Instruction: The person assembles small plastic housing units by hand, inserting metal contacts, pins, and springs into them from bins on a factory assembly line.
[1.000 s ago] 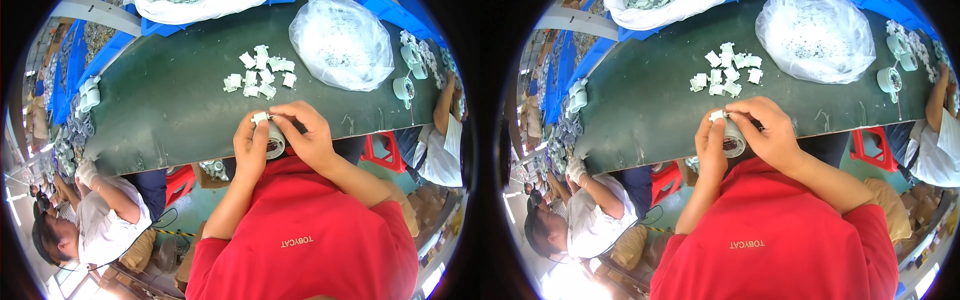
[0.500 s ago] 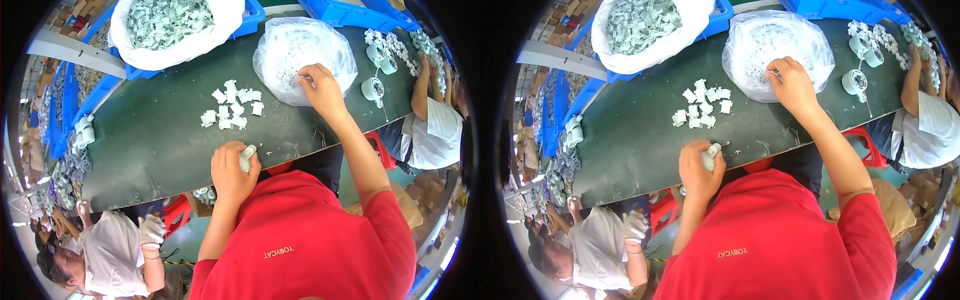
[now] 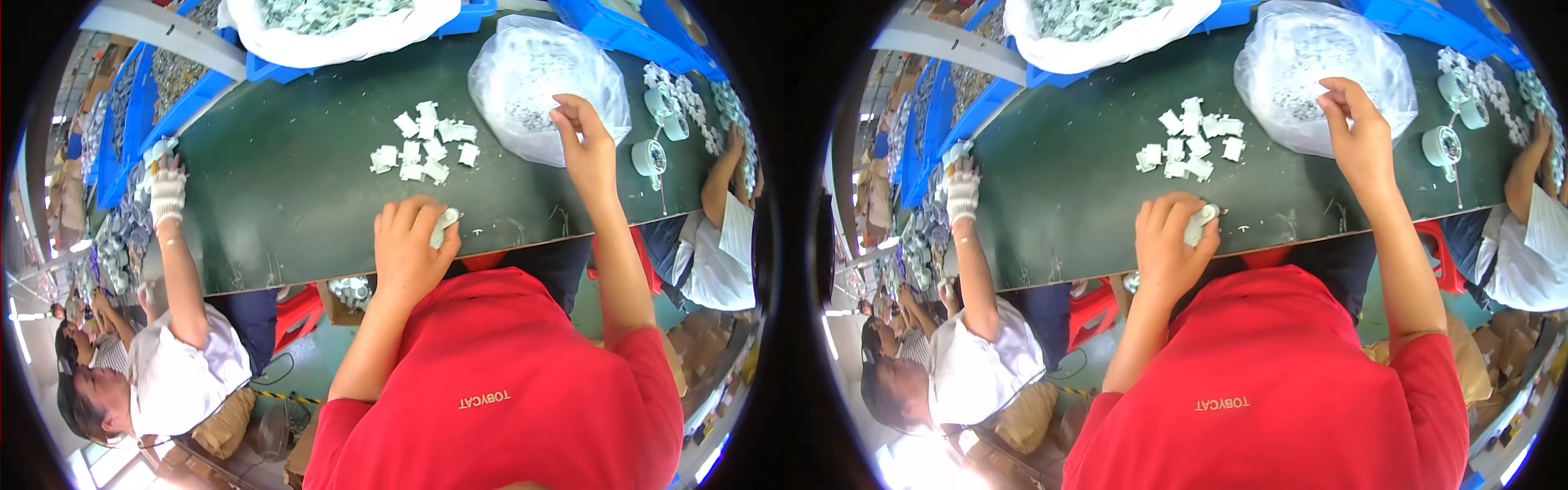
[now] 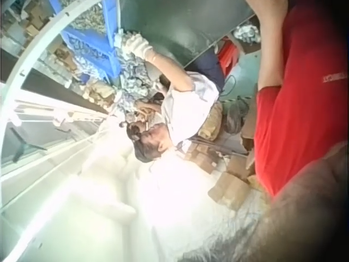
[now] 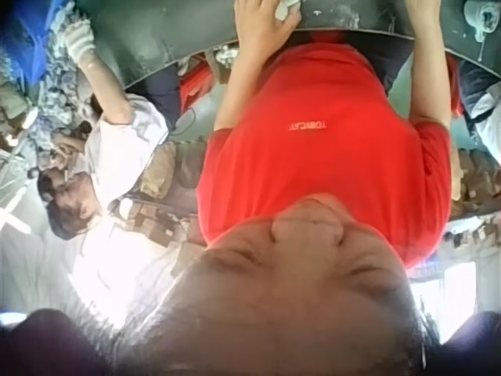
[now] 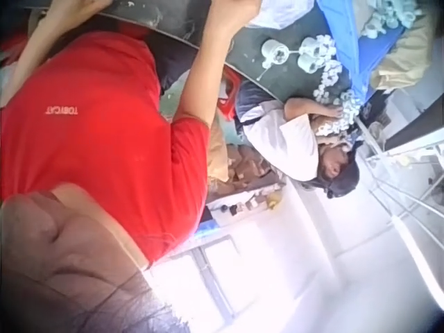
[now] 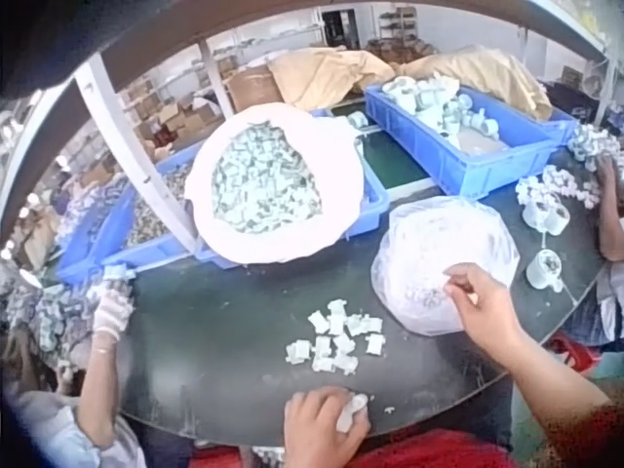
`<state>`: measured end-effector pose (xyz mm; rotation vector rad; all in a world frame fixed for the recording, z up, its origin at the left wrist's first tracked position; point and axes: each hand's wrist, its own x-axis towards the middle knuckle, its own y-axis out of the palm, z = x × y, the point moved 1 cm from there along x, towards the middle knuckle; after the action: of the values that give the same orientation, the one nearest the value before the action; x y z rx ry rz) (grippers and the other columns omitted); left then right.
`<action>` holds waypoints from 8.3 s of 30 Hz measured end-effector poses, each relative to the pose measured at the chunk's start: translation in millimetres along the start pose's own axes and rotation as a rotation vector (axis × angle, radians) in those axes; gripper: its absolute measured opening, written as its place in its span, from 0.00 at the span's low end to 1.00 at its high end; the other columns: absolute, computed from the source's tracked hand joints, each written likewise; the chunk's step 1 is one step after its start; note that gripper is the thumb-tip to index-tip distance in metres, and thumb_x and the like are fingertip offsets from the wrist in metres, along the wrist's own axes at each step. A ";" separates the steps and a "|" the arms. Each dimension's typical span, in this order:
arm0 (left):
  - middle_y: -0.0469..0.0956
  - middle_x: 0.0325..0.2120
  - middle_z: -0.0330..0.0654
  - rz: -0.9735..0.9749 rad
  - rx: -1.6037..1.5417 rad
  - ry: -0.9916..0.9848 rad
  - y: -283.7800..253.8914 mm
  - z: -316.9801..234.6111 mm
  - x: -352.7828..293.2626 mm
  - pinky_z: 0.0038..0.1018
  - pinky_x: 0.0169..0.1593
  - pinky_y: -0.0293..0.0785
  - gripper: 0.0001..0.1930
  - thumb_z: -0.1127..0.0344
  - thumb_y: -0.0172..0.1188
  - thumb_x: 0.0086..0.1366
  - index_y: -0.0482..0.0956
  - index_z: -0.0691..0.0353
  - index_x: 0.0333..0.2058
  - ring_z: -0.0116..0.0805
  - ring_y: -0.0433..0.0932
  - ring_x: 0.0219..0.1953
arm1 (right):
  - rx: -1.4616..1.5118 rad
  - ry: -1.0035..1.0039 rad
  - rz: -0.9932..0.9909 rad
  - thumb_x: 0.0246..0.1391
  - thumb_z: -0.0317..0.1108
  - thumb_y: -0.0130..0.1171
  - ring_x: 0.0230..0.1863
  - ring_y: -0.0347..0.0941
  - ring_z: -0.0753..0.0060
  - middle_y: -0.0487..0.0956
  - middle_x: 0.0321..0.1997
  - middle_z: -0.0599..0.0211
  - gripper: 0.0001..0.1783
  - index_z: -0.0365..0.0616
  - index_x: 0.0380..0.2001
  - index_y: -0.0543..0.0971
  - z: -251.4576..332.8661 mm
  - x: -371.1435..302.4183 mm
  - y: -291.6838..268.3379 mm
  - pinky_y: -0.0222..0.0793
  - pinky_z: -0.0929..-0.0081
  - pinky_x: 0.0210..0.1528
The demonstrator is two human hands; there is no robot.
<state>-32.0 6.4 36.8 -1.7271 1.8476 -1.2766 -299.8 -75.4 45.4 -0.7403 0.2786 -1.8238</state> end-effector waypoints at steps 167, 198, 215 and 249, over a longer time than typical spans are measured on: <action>0.75 0.45 0.54 -0.277 -0.199 -0.125 10.4 4.9 -10.6 0.43 0.51 0.64 0.16 0.65 0.46 0.67 0.74 0.67 0.49 0.54 0.69 0.46 | 0.613 0.217 0.448 0.56 0.23 0.63 0.45 0.75 0.76 0.80 0.46 0.64 0.21 0.44 0.54 0.80 94.5 -107.7 79.4 0.72 0.78 0.47; 0.74 0.34 0.38 -0.163 -1.395 -0.697 -0.2 14.2 -10.2 0.22 0.37 0.70 0.12 0.62 0.50 0.68 0.69 0.61 0.44 0.23 0.72 0.34 | 0.352 -0.279 0.354 0.52 0.21 0.62 0.38 0.75 0.65 0.76 0.38 0.63 0.12 0.41 0.41 0.82 93.0 -76.0 71.4 0.72 0.71 0.39; 0.80 0.41 0.45 -0.031 -0.285 -0.035 -0.2 6.8 5.7 0.38 0.41 0.70 0.11 0.70 0.62 0.58 0.79 0.61 0.40 0.48 0.74 0.36 | 0.091 -0.374 0.236 0.53 0.25 0.64 0.40 0.76 0.52 0.79 0.37 0.59 0.07 0.41 0.37 0.82 50.3 -58.1 30.2 0.72 0.62 0.44; 0.78 0.45 0.41 0.098 -0.043 -0.012 -17.2 11.9 2.7 0.38 0.49 0.66 0.14 0.69 0.67 0.53 0.79 0.59 0.40 0.46 0.73 0.44 | 0.590 0.399 0.743 0.60 0.26 0.61 0.41 0.75 0.83 0.82 0.40 0.72 0.07 0.39 0.41 0.83 58.7 -53.8 32.8 0.71 0.82 0.47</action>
<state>-12.8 1.4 44.2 -1.6399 1.9407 -1.1955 -227.7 -29.3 55.1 0.1505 0.2136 -1.2130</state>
